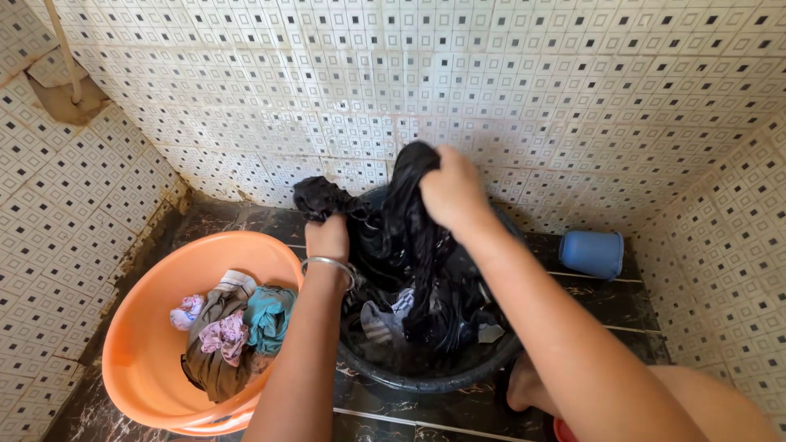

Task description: Wash clothes by hand in a basin with water and soap.

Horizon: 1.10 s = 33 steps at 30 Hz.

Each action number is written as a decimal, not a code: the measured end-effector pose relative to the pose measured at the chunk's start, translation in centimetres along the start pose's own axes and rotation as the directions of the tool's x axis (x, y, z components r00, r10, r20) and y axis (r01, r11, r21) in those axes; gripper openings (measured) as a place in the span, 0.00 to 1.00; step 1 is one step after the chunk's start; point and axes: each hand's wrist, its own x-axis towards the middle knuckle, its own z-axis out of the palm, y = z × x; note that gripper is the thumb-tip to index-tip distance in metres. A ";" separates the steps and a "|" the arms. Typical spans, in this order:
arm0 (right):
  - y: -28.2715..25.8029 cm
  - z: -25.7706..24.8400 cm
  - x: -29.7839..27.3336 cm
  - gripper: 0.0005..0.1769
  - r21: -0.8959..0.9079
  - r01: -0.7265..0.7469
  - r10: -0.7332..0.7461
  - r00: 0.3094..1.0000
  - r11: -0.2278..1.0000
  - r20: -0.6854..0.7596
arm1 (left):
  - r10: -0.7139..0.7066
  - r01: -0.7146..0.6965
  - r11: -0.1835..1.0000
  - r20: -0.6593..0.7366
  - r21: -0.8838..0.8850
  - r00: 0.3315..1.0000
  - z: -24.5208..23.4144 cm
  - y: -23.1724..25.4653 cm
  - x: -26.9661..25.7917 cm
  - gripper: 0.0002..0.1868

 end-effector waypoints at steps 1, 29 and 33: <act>1.1 -0.2 0.7 0.23 -0.002 -0.005 0.005 1.000 1.000 0.007 | -0.006 0.006 1.000 -0.005 0.003 1.000 0.0 0.1 -0.2 0.16; 37.7 19.9 -1.4 0.55 -0.712 -0.087 0.599 0.616 0.697 0.511 | -0.901 -0.251 -0.017 0.094 0.968 0.423 -0.2 -29.8 -2.5 0.57; 44.3 21.5 0.2 0.48 -0.684 -0.121 0.627 0.538 0.719 0.564 | -0.890 -0.639 0.027 0.310 0.769 0.335 -3.7 -45.0 -0.3 0.51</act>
